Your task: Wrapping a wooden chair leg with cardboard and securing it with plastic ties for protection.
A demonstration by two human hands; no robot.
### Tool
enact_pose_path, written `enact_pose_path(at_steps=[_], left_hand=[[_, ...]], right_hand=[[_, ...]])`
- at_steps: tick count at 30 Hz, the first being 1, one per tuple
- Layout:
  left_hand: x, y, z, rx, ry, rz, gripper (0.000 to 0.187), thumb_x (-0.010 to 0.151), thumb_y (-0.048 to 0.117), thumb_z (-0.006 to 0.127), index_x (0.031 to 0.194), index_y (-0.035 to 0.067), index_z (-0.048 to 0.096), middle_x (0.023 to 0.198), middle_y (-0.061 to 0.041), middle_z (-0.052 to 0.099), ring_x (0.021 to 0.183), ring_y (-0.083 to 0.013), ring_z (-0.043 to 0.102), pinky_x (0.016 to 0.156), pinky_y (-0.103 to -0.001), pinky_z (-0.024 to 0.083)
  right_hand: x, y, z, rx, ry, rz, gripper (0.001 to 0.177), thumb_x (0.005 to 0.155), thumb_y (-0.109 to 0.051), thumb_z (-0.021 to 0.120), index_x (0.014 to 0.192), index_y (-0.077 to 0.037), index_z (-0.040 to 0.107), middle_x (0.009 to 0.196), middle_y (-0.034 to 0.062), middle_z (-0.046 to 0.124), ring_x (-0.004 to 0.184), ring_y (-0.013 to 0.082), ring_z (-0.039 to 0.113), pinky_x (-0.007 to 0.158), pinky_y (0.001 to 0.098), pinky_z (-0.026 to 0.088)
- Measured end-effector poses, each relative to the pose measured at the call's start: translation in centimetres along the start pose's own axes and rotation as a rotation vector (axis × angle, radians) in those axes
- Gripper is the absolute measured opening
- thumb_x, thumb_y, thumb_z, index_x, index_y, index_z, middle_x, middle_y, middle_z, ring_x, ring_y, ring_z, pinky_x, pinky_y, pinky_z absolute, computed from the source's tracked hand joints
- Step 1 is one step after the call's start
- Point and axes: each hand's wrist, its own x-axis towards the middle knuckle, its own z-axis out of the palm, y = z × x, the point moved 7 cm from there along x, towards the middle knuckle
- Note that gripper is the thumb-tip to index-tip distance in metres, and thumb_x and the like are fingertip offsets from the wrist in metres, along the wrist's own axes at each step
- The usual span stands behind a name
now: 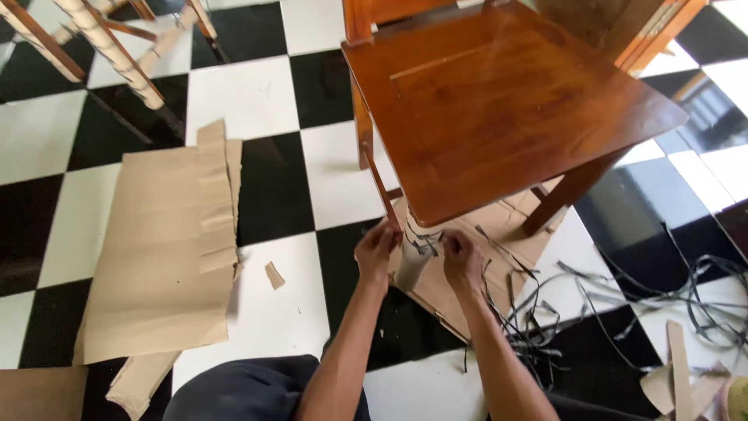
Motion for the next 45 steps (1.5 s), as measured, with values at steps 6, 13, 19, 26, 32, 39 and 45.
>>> enact_pose_path(at_steps=[6, 13, 19, 26, 32, 39, 45], left_hand=[[-0.5, -3.8, -3.9, 0.285, 0.079, 0.065, 0.018, 0.094, 0.005, 0.075, 0.112, 0.003, 0.08, 0.093, -0.019, 0.08, 0.083, -0.0221, 0.079, 0.069, -0.031, 0.067], [-4.1, 1.2, -3.1, 0.565, 0.072, 0.063, 0.016, 0.094, 0.011, 0.075, 0.108, 0.009, 0.082, 0.084, -0.011, 0.081, 0.074, -0.0178, 0.077, 0.062, -0.03, 0.066], [-4.5, 0.9, -4.0, 0.816, -0.017, 0.076, 0.015, 0.095, 0.027, 0.076, 0.105, 0.017, 0.083, 0.083, -0.001, 0.081, 0.079, -0.015, 0.078, 0.065, -0.033, 0.067], [-7.0, 2.1, -3.5, 0.883, -0.015, 0.175, 0.023, 0.099, 0.028, 0.071, 0.1, 0.005, 0.074, 0.112, -0.013, 0.059, 0.107, -0.0368, 0.068, 0.088, -0.048, 0.06], [-7.3, 0.6, -4.6, 0.9, -0.051, 0.15, 0.024, 0.1, 0.031, 0.07, 0.096, 0.008, 0.075, 0.102, -0.01, 0.062, 0.098, -0.0331, 0.069, 0.081, -0.046, 0.055], [-8.2, 1.6, -3.8, 0.839, -0.061, 0.244, 0.016, 0.103, 0.025, 0.064, 0.097, 0.013, 0.071, 0.085, -0.008, 0.077, 0.084, -0.0278, 0.076, 0.074, -0.044, 0.057], [-11.2, 5.5, -1.1, 0.792, -0.057, 0.339, 0.013, 0.103, 0.014, 0.062, 0.108, 0.005, 0.07, 0.097, -0.018, 0.07, 0.094, -0.0402, 0.073, 0.077, -0.05, 0.06]], right_hand=[[-3.6, -1.4, -0.6, 0.261, 0.045, -0.007, 0.017, 0.093, -0.01, 0.059, 0.105, -0.017, 0.069, 0.083, 0.0082, 0.076, 0.068, 0.0211, 0.07, 0.064, 0.0353, 0.054], [-5.7, -3.5, -1.2, 0.469, 0.017, -0.03, 0.026, 0.092, 0.004, 0.054, 0.104, -0.012, 0.072, 0.08, 0.0076, 0.077, 0.063, 0.0153, 0.063, 0.057, 0.0277, 0.05], [-6.3, -1.8, -0.3, 0.663, -0.039, 0.1, 0.029, 0.093, 0.003, 0.051, 0.111, -0.001, 0.073, 0.093, 0.0153, 0.076, 0.083, 0.0195, 0.068, 0.065, 0.0314, 0.057], [-7.6, -2.9, -1.2, 0.693, -0.016, 0.095, 0.025, 0.091, 0.003, 0.06, 0.112, 0.005, 0.072, 0.097, 0.0168, 0.073, 0.088, 0.0233, 0.07, 0.072, 0.0331, 0.061], [-7.4, -1.1, -0.8, 0.283, 0.009, 0.069, 0.014, 0.093, -0.021, 0.073, 0.104, -0.013, 0.077, 0.087, 0.0103, 0.078, 0.069, 0.0207, 0.077, 0.063, 0.0324, 0.062], [-8.2, -1.6, -0.3, 0.079, 0.075, -0.167, 0.006, 0.098, -0.008, 0.064, 0.101, -0.013, 0.064, 0.107, 0.0089, 0.071, 0.092, 0.0362, 0.075, 0.065, 0.0417, 0.063], [-10.4, -5.5, -0.6, -0.063, 0.063, -0.308, 0.005, 0.099, -0.012, 0.062, 0.103, -0.015, 0.064, 0.118, 0.0025, 0.063, 0.091, 0.0389, 0.073, 0.07, 0.0525, 0.066]])
